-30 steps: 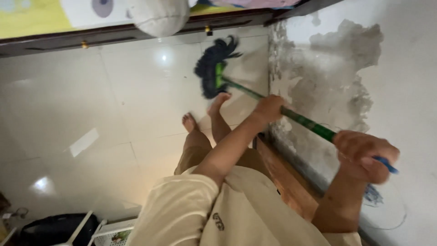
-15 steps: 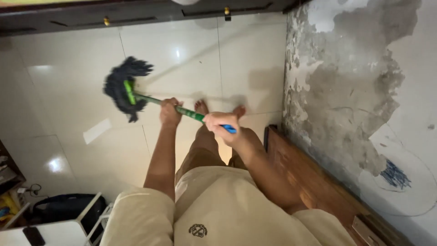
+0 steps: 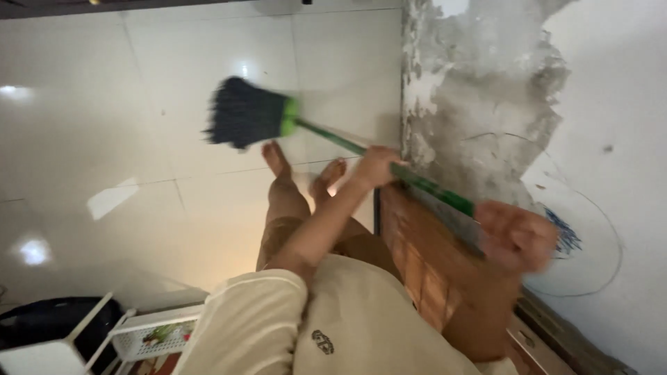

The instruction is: The person mops tiled floors in a bedroom and a garage area using a green-handled mop. They move around furniture and a parked car to clean different sections of the floor.

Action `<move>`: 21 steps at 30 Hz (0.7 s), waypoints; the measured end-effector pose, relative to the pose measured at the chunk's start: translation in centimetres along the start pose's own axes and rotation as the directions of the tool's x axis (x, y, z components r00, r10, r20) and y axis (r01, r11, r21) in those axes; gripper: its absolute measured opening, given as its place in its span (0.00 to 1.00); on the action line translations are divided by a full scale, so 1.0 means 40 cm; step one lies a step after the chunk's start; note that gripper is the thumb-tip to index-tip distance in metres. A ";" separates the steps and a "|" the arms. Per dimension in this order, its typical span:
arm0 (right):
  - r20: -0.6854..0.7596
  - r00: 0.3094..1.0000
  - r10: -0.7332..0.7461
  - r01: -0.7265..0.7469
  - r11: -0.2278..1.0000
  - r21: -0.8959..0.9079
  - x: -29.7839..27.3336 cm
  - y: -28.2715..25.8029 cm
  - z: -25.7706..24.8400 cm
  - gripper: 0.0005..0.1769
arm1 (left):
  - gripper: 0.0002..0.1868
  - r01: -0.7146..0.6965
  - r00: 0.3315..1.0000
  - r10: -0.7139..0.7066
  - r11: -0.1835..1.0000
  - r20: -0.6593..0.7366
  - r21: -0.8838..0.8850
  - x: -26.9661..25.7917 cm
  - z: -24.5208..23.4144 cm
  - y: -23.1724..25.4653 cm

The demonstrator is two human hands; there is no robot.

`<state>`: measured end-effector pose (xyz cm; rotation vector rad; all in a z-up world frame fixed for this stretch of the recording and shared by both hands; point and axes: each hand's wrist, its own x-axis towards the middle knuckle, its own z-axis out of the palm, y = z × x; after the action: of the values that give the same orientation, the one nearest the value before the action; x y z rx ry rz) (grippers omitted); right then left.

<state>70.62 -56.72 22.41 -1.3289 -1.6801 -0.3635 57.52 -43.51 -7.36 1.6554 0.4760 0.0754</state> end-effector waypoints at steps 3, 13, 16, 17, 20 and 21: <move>0.284 0.676 0.680 -0.662 0.391 0.639 0.121 -0.071 -0.083 0.09 | 0.31 -0.061 0.994 0.045 0.986 0.101 0.156 0.077 0.123 0.149; 0.344 0.768 0.540 -0.638 0.599 0.484 0.037 -0.095 -0.079 0.13 | 0.09 -0.084 0.938 0.083 0.996 0.335 -0.012 0.066 0.106 0.289; 0.285 0.763 0.580 -0.629 0.564 0.534 0.068 -0.117 -0.106 0.13 | 0.03 -0.057 0.952 0.040 0.997 0.304 0.045 0.029 0.098 0.309; 0.278 0.721 0.635 -0.643 0.464 0.610 0.094 -0.129 -0.108 0.14 | 0.06 -0.057 0.957 0.049 0.998 0.285 0.019 0.013 0.094 0.310; 0.304 0.710 0.636 -0.628 0.374 0.683 0.105 -0.151 -0.055 0.12 | 0.13 0.001 0.967 -0.060 0.972 0.247 0.234 -0.088 0.009 0.275; 0.300 0.715 0.631 -0.620 0.374 0.690 0.102 -0.162 -0.022 0.12 | 0.13 0.002 0.968 -0.062 0.970 0.241 0.243 -0.110 -0.010 0.234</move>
<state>65.45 -57.30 28.06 -1.1573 -0.9483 0.7480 55.83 -45.30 2.69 1.8644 0.3300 -0.2199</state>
